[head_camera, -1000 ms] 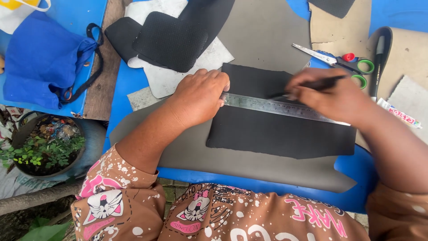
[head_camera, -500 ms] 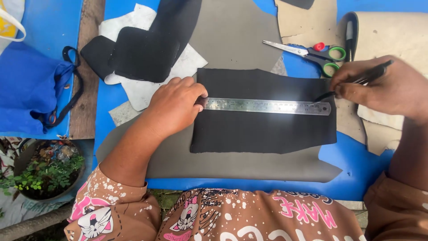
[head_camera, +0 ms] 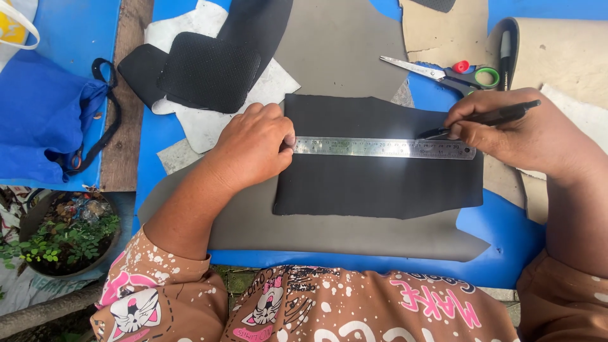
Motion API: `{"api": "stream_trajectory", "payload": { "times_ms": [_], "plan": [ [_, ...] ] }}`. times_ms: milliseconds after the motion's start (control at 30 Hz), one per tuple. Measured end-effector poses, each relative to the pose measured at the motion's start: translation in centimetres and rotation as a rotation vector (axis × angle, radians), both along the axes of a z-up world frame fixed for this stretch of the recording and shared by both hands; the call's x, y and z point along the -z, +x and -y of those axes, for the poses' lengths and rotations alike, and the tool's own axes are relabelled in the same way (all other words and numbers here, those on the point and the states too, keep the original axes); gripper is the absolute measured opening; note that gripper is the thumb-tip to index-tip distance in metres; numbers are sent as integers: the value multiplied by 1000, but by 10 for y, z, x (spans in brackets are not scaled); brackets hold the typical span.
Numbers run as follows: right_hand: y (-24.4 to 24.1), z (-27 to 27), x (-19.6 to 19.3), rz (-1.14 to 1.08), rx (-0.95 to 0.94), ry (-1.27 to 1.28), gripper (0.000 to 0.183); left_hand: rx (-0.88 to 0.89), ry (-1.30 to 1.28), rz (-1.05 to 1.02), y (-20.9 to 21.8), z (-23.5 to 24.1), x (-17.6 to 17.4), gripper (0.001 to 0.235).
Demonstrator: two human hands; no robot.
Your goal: Marking lines on leather pieces using a ruler and a marker for layout
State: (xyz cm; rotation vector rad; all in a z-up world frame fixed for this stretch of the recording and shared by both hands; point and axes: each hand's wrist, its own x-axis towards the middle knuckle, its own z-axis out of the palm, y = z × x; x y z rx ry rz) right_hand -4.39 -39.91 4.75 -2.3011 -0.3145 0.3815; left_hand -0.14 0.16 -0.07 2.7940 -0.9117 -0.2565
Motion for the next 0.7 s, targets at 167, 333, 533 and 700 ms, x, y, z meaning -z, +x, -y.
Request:
{"api": "stream_trajectory", "payload": {
  "times_ms": [167,333,533,700],
  "plan": [
    [-3,-3,2,44,55,33,20,10,-4,95,0,2,3,7],
    [-3,-15,8,111,49,171,25,12,-52,232,0,3,10,9],
    [10,-48,21,136,118,271,17,10,-59,425,2,8,26,16],
    [28,-93,21,159,45,333,11,-10,-35,557,0,11,28,20]
  ]
}}
